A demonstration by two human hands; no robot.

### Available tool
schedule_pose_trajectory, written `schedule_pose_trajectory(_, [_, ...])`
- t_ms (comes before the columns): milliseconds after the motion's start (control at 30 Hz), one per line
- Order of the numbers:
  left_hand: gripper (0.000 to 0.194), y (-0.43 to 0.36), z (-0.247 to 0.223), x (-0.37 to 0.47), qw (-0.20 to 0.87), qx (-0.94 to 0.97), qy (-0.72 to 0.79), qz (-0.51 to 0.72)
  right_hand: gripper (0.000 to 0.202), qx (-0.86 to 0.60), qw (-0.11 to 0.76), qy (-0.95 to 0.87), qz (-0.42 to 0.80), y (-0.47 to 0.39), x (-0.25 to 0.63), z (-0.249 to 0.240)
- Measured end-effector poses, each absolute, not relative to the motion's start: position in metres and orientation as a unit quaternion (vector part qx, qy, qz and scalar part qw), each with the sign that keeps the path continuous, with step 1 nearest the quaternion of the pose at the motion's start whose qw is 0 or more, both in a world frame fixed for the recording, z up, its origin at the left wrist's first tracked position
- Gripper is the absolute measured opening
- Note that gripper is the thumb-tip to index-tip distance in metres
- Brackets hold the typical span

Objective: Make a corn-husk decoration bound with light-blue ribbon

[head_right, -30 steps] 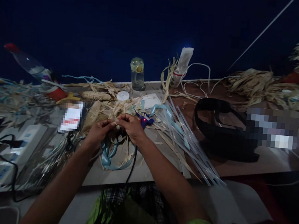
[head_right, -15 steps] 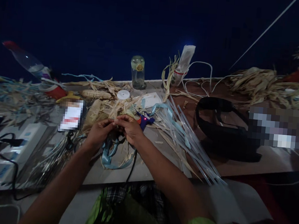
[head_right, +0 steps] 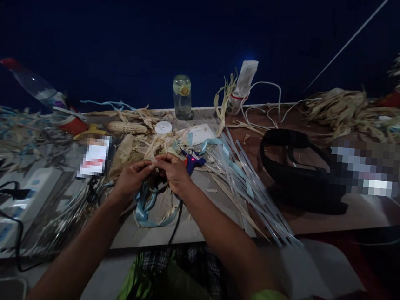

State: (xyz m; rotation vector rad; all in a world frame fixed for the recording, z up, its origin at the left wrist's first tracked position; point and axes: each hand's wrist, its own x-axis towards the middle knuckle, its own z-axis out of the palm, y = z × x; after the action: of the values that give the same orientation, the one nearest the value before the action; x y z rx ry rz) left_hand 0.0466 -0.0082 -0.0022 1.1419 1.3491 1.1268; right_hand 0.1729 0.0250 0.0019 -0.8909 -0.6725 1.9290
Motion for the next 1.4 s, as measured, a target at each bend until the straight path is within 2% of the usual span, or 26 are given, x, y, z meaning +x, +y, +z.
schedule_pose_trajectory(933, [0.020,-0.009,0.001,0.045,0.483,0.459,0.576,0.473,0.027,-0.337,0.441,-0.296,0.777,0.024,0.173,-0.001])
schedule_pose_trajectory(1400, [0.019,-0.009,0.002,0.045,0.502,0.450,0.583,0.454,0.015,-0.360,0.479,-0.505,0.621,0.032,0.182,0.000])
